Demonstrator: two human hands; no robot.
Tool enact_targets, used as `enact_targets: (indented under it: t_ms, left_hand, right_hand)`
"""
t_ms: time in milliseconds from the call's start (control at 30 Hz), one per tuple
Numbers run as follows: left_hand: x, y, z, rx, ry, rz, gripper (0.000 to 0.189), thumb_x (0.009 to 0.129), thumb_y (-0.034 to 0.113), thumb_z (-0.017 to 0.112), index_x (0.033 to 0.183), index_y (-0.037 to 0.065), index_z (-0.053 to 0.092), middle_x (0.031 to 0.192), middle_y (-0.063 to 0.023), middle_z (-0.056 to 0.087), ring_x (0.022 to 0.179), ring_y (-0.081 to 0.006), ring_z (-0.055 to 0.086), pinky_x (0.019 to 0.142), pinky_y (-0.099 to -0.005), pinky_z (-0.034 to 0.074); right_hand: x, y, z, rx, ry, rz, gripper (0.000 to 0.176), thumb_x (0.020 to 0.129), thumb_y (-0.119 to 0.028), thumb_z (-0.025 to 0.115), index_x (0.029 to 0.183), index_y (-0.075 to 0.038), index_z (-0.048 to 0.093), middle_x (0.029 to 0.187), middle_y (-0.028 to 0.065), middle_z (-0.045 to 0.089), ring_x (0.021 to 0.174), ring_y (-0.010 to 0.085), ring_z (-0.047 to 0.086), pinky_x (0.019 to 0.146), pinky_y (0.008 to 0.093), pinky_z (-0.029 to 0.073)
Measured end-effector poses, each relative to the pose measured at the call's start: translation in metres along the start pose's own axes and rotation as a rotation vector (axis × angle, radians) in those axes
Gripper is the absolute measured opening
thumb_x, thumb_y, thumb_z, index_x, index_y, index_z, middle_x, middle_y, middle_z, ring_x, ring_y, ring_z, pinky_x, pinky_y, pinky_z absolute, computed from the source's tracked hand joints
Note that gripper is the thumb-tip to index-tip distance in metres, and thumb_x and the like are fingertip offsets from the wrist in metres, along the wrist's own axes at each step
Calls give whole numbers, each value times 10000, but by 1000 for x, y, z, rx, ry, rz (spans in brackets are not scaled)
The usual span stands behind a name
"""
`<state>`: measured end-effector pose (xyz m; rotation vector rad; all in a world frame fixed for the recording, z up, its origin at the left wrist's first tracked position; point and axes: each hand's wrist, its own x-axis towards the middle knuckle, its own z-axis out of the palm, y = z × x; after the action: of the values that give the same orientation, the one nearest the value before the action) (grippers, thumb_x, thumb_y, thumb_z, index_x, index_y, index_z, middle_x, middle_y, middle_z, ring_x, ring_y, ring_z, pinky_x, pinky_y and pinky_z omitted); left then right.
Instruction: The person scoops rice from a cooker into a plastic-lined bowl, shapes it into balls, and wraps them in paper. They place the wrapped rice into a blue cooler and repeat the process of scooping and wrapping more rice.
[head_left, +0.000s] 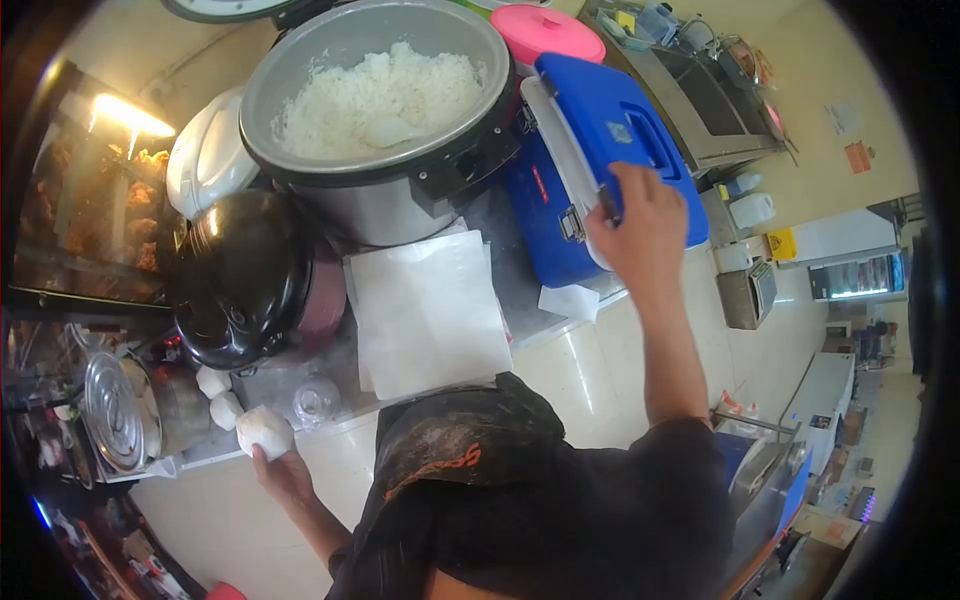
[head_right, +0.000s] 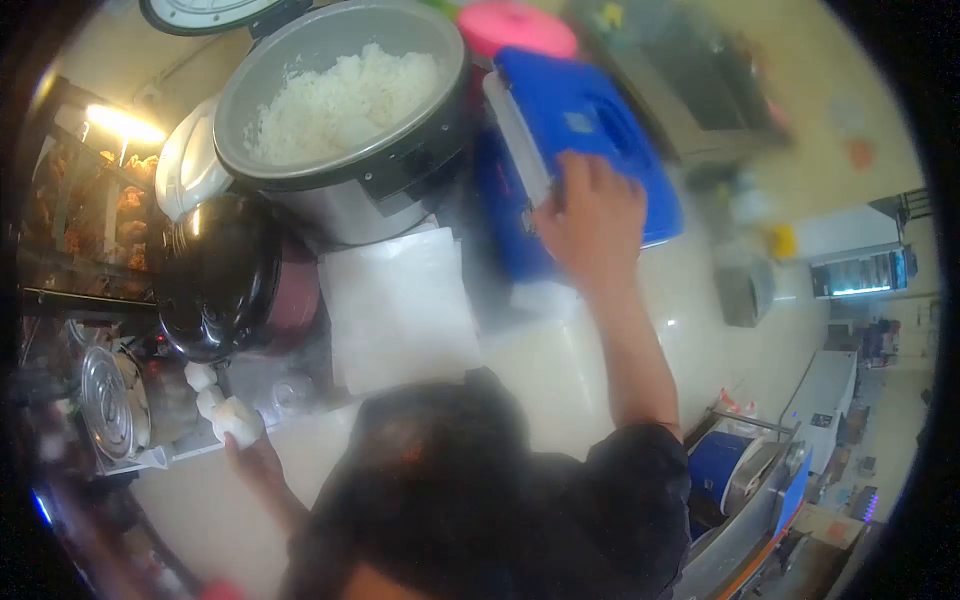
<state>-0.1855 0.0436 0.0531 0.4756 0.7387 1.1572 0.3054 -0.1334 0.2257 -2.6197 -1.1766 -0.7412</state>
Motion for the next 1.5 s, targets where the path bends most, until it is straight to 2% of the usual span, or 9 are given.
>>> enact_targets:
  t_ms: [300,433,567,933,1033,1100,1167,1233,1500]
  left_hand:
    - [-10,-16,35,-46,9,38,609,945,200,597,1423,-57,319,1393,-209,477,1279,-313,493,1125,-432,385]
    - [-10,-14,45,-49,24,61,573,958,210,589,1401,-61,346,1393,-216,474,1269,-321,500,1110,-440,409]
    - [-3,-11,48,-8,-203,52,572,947,198,612,1397,-48,359,1385,-215,483,1256,-327,508,1088,-472,424]
    - [-4,2,21,-203,42,-11,498,940,174,620,1352,-27,428,1354,-189,509,1223,-307,515,1028,-467,447]
    - [-3,-1,28,-200,51,-4,518,933,170,628,1359,-33,415,1352,-197,507,1216,-316,517,1021,-461,448]
    - [-4,-2,30,-229,66,2,534,927,169,636,1363,-36,407,1352,-202,504,1219,-320,512,1025,-457,442]
    - [-4,-6,31,-179,81,40,521,931,180,626,1357,-31,413,1343,-198,512,1208,-311,521,999,-448,452]
    - [-2,-6,23,-143,35,41,511,935,190,620,1351,-29,419,1337,-195,518,1199,-307,527,986,-444,457]
    - [1,-9,14,-137,152,37,487,951,222,593,1340,-22,430,1301,-174,545,1168,-290,548,968,-421,473]
  right_hand:
    - [54,123,-68,-75,429,198,166,918,-139,605,1066,-100,668,1010,119,704,905,309,679,740,371,531]
    - [58,178,-65,-208,510,281,214,961,-247,590,1106,-117,679,1048,113,704,960,312,678,806,370,548]
    - [56,220,-56,-199,524,383,293,971,-310,570,1187,-140,669,1092,127,695,993,306,672,843,374,541]
    - [42,282,-34,-241,507,584,405,920,-425,619,1201,-138,668,1174,122,668,1045,283,635,898,395,481]
    - [36,259,-48,-557,514,188,323,872,-349,702,1094,-114,690,1123,90,675,1015,268,625,886,403,477]
    - [24,210,-34,42,375,228,278,804,-285,769,977,-86,680,1041,71,676,1006,258,619,880,408,467]
    - [11,167,-6,153,64,158,283,766,-274,783,938,-78,674,974,75,650,966,268,600,845,418,464]
    - [9,130,13,-64,-209,-6,307,726,-290,795,882,-66,653,906,74,607,920,273,572,794,409,463]
    - [10,126,56,-339,-348,85,182,752,-198,712,862,-59,672,895,119,647,917,332,611,717,432,499]
